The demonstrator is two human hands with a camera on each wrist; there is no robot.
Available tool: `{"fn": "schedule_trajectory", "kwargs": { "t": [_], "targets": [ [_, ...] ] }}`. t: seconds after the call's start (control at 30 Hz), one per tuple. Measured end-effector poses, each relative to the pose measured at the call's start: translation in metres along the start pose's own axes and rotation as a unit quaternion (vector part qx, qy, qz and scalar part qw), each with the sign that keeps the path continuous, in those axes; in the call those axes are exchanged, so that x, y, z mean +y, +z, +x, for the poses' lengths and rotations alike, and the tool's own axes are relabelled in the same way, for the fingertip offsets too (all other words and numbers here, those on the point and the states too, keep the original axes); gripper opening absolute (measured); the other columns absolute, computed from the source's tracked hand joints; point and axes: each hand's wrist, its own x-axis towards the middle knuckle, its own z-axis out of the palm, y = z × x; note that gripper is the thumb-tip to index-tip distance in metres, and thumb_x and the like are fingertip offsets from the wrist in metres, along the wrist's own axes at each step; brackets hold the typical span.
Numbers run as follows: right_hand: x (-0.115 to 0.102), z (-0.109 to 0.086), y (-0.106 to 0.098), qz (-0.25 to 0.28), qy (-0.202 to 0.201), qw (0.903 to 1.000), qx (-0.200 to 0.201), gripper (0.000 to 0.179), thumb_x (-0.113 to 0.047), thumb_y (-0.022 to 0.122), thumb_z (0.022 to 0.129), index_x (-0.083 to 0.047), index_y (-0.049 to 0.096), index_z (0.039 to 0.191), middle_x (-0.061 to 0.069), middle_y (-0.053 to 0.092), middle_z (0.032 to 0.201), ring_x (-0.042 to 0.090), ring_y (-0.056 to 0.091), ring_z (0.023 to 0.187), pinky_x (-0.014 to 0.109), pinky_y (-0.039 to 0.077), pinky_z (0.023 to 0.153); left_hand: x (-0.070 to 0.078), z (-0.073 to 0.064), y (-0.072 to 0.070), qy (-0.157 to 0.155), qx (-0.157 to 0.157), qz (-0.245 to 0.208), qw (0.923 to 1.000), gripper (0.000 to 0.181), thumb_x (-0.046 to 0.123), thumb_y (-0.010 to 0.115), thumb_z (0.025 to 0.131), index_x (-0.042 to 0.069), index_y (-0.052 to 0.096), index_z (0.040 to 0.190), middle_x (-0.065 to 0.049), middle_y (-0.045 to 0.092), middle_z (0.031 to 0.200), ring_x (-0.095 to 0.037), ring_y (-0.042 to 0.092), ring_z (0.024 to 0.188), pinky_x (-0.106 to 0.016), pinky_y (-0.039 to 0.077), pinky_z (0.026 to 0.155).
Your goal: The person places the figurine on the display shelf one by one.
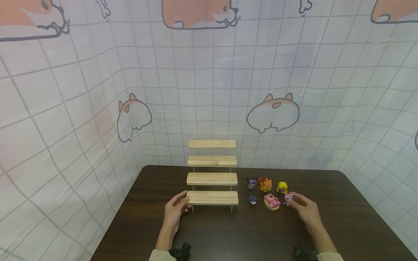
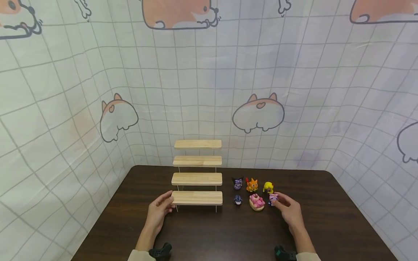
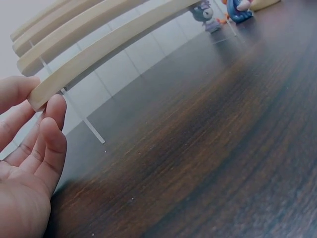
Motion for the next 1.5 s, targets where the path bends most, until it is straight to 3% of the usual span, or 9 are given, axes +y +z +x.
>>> {"fn": "schedule_trajectory", "kwargs": {
  "t": [0.17,0.3,0.5,0.67,0.73,0.9,1.0,1.2,1.5],
  "targets": [
    [-0.003,-0.005,-0.005,-0.011,-0.019,0.9998,-0.003,0.062,-0.042,0.074,0.094,-0.007,0.059,0.142,0.016,0.064,0.139,0.001,0.06,0.104,0.025,0.051,0.087,0.0,0.0,0.0,-0.002,0.004,0.001,1.0,0.045,0.018,0.073,0.096,0.002,0.063,0.137,0.001,0.073,0.09,-0.011,0.068,0.076,-0.022,0.055,0.066],
    [-0.008,-0.009,-0.008,-0.006,-0.029,0.9995,-0.007,0.063,-0.043,0.075,0.093,-0.006,0.059,0.142,0.016,0.065,0.137,-0.01,0.055,0.095,0.021,0.052,0.082,0.0,0.0,0.0,-0.006,0.007,-0.002,1.0,0.045,0.018,0.074,0.095,0.002,0.064,0.136,0.001,0.072,0.089,-0.011,0.068,0.076,-0.022,0.055,0.066],
    [-0.018,-0.015,-0.009,-0.022,-0.031,0.9992,-0.014,0.066,-0.049,0.072,0.094,-0.008,0.058,0.144,0.019,0.061,0.143,-0.01,0.054,0.099,0.019,0.051,0.084,-0.001,0.001,0.0,-0.004,0.006,-0.007,0.9999,0.046,0.017,0.073,0.096,0.002,0.063,0.138,0.003,0.072,0.088,-0.01,0.068,0.075,-0.022,0.055,0.067],
    [-0.031,-0.024,-0.005,-0.033,-0.04,0.9985,-0.019,0.067,-0.049,0.07,0.095,-0.009,0.056,0.146,0.018,0.061,0.143,0.011,0.061,0.116,0.023,0.049,0.088,-0.001,0.001,-0.001,-0.003,0.005,-0.01,0.9999,0.045,0.016,0.074,0.095,0.003,0.064,0.137,0.003,0.072,0.088,-0.01,0.069,0.075,-0.022,0.056,0.067],
    [-0.036,-0.028,-0.003,-0.037,-0.044,0.9981,-0.02,0.066,-0.049,0.069,0.096,-0.008,0.056,0.146,0.019,0.061,0.143,0.022,0.06,0.123,0.029,0.05,0.091,-0.002,0.0,-0.001,-0.001,0.003,-0.008,1.0,0.046,0.017,0.074,0.095,0.003,0.063,0.137,0.003,0.072,0.088,-0.01,0.069,0.075,-0.022,0.056,0.068],
    [-0.051,-0.037,0.003,-0.029,-0.056,0.9977,-0.025,0.065,-0.046,0.07,0.096,-0.006,0.056,0.145,0.022,0.06,0.142,0.035,0.055,0.132,0.048,0.05,0.1,-0.001,-0.001,-0.001,0.003,-0.002,-0.006,1.0,0.047,0.018,0.074,0.095,0.003,0.062,0.139,0.001,0.072,0.09,-0.01,0.069,0.076,-0.022,0.056,0.068],
    [-0.059,-0.04,0.008,-0.028,-0.07,0.9968,-0.025,0.063,-0.045,0.071,0.096,-0.006,0.058,0.143,0.02,0.063,0.14,0.03,0.058,0.127,0.044,0.051,0.099,-0.002,-0.001,-0.001,0.003,-0.003,-0.01,0.9999,0.048,0.018,0.074,0.095,0.003,0.062,0.139,0.001,0.072,0.091,-0.011,0.069,0.076,-0.022,0.056,0.068],
    [-0.07,-0.044,0.02,-0.021,-0.116,0.9928,-0.021,0.052,-0.035,0.074,0.095,-0.005,0.064,0.136,0.018,0.07,0.126,0.004,0.06,0.101,0.029,0.051,0.084,-0.004,0.001,-0.001,0.002,-0.001,-0.011,0.9999,0.048,0.018,0.074,0.095,0.003,0.062,0.139,0.002,0.073,0.093,-0.011,0.069,0.076,-0.022,0.056,0.068],
    [-0.088,-0.052,0.041,0.019,-0.131,0.9899,-0.052,0.054,-0.03,0.076,0.094,-0.001,0.062,0.138,0.019,0.069,0.124,0.01,0.066,0.099,0.031,0.06,0.08,-0.005,0.002,-0.001,0.002,-0.002,-0.01,0.9999,0.048,0.019,0.073,0.096,0.002,0.061,0.14,0.001,0.073,0.093,-0.011,0.069,0.076,-0.022,0.056,0.067]
  ]
}}
